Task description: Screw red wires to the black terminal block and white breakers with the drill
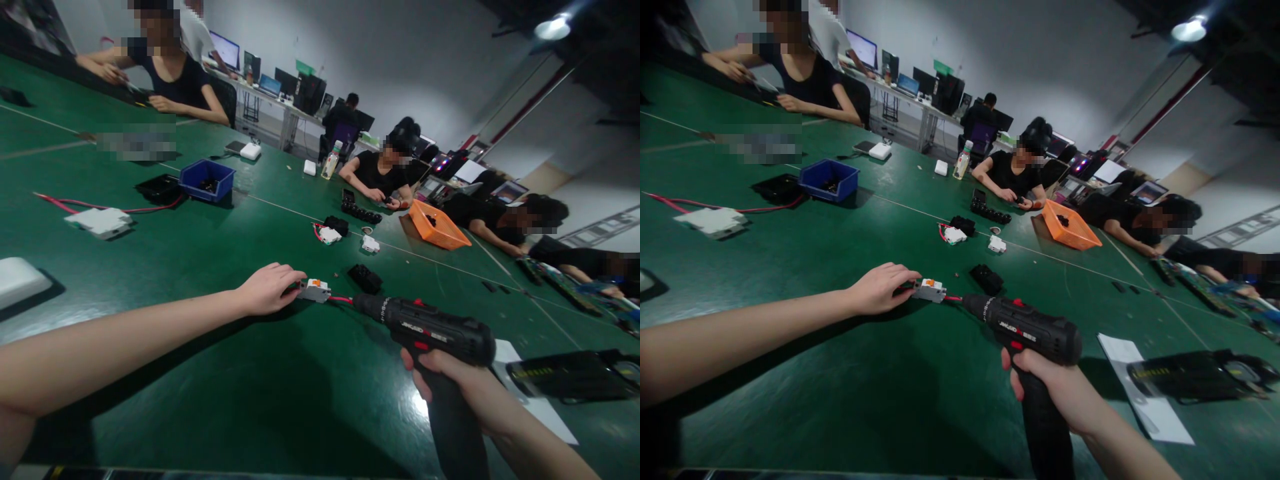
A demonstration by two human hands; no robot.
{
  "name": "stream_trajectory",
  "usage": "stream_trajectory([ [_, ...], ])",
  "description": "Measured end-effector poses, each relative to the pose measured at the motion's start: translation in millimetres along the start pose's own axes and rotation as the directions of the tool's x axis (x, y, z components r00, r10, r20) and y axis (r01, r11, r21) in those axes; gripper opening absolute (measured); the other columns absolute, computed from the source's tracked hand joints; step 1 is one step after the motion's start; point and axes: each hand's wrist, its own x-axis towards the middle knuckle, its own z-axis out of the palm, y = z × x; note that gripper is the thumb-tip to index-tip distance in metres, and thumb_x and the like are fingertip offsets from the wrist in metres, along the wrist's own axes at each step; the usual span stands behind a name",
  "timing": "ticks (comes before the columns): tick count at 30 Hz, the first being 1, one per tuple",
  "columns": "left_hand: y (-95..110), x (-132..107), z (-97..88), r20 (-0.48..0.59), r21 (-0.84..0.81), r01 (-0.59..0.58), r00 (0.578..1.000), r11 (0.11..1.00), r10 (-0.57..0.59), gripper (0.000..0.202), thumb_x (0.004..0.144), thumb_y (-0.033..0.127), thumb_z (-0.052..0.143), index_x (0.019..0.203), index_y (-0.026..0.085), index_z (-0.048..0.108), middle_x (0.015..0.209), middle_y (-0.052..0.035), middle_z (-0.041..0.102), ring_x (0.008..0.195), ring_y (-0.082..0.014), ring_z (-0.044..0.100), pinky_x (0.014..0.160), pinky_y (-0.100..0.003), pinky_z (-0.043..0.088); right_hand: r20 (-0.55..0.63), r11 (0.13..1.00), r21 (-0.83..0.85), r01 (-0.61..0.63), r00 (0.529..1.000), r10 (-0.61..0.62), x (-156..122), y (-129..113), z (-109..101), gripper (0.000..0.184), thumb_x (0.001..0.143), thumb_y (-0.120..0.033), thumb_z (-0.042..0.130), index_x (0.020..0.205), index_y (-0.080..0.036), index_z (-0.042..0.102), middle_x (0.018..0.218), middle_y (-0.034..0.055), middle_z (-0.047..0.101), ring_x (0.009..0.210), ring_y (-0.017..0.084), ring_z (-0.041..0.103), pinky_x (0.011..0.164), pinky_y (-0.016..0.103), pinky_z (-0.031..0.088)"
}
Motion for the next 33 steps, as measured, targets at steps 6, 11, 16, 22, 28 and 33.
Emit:
stream_trajectory([
  [6,0.8,0.3,-0.6,0.013,0.02,0.005,1.0,1.0,-0.005,0.03,0.097,0.033,0.05,0.123,0.017,0.055,0.103,-0.0082,0.067,0.091,-0.0206,0.062,0.079,-0.035,0.047,-0.014,1.0,0.0,-0.023,1.0,0.023,2.3,1.6,-0.9,0.034,0.077,-0.048,0.063,0.082,-0.015,0.068,0.055,0.0045,0.062,0.05,0.015,0.051,0.05,0.026,0.035],
  [11,-0.5,0.4,0.3,0.007,-0.006,-0.001,1.0,1.0,0.001,0.03,0.097,0.032,0.05,0.123,0.018,0.056,0.103,-0.0088,0.068,0.093,-0.021,0.063,0.081,-0.036,0.047,-0.016,1.0,-0.015,0.002,1.0,-0.002,1.3,-1.5,2.4,0.032,0.076,-0.047,0.064,0.079,-0.015,0.068,0.053,0.0039,0.061,0.048,0.015,0.05,0.049,0.026,0.035],
  [16,-1.8,-0.1,1.1,0.0,-0.009,-0.002,1.0,1.0,0.002,0.031,0.096,0.032,0.05,0.123,0.018,0.056,0.104,-0.0092,0.068,0.094,-0.0211,0.063,0.082,-0.036,0.046,-0.012,0.999,-0.022,0.028,1.0,-0.029,2.1,0.1,1.8,0.032,0.078,-0.046,0.064,0.08,-0.015,0.068,0.054,0.0047,0.062,0.05,0.015,0.052,0.05,0.026,0.035],
  [22,0.5,0.4,-0.6,0.012,0.014,-0.015,1.0,1.0,0.015,0.03,0.097,0.031,0.049,0.123,0.018,0.056,0.108,-0.0088,0.068,0.097,-0.0212,0.063,0.086,-0.037,0.045,0.011,1.0,-0.005,0.015,1.0,-0.015,5.0,3.3,-1.3,0.033,0.078,-0.047,0.063,0.082,-0.015,0.068,0.053,0.0035,0.062,0.047,0.013,0.049,0.049,0.026,0.033],
  [28,3.3,0.6,-2.1,0.03,0.052,-0.024,0.999,0.998,0.022,0.028,0.098,0.029,0.047,0.122,0.018,0.056,0.108,-0.0083,0.067,0.098,-0.0211,0.061,0.087,-0.037,0.043,0.014,1.0,-0.011,0.017,1.0,-0.017,4.2,-0.7,1.9,0.034,0.079,-0.047,0.063,0.082,-0.014,0.068,0.054,0.0044,0.062,0.05,0.014,0.051,0.05,0.025,0.034],
  [33,2.5,0.1,-2.3,0.037,0.07,-0.03,0.999,0.997,0.027,0.029,0.098,0.028,0.046,0.124,0.018,0.054,0.109,-0.0087,0.067,0.099,-0.0213,0.06,0.087,-0.037,0.042,0.028,1.0,-0.002,0.026,0.999,-0.025,4.8,-0.3,1.9,0.033,0.08,-0.047,0.063,0.082,-0.014,0.067,0.054,0.0037,0.062,0.051,0.014,0.051,0.051,0.026,0.035],
])
